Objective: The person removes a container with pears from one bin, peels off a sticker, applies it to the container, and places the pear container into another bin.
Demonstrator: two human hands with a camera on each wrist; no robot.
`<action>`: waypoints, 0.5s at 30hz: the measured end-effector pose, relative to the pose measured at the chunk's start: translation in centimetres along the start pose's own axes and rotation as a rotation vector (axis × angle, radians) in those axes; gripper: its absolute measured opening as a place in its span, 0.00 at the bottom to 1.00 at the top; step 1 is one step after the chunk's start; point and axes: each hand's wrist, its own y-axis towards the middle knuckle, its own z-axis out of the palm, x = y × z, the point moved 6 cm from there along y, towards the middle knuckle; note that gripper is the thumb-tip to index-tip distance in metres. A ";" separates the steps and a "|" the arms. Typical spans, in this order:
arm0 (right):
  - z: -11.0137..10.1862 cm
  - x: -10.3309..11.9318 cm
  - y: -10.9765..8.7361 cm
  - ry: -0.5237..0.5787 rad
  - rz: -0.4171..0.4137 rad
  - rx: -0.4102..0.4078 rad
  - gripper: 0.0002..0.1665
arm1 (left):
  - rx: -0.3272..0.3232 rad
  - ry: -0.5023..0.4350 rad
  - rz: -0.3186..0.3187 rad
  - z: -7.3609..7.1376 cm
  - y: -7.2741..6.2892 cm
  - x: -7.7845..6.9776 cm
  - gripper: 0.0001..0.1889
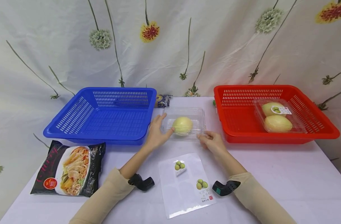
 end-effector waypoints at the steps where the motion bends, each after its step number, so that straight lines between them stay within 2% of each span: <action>1: 0.0 -0.1 -0.1 -0.017 0.007 0.011 0.34 | -0.001 0.024 0.035 -0.2 -0.2 -0.5 0.33; 6: 0.1 -0.3 -0.6 -0.058 0.017 0.086 0.34 | -0.009 0.075 0.255 -0.7 -1.3 -2.8 0.21; 9: 0.2 -0.4 -0.9 -0.083 0.014 0.130 0.34 | 0.031 0.076 0.371 -0.6 -2.1 -3.8 0.14; 10: 0.2 -0.4 -0.9 -0.096 0.013 0.140 0.34 | 0.067 0.076 0.390 -0.5 -2.3 -4.0 0.12; 12: 0.3 -0.4 -1.1 -0.122 0.013 0.158 0.34 | 0.179 0.095 0.384 0.0 -2.7 -4.0 0.10; 15: 0.6 -0.5 -1.3 -0.131 0.016 0.186 0.35 | 0.392 0.133 0.315 0.9 -3.2 -3.4 0.11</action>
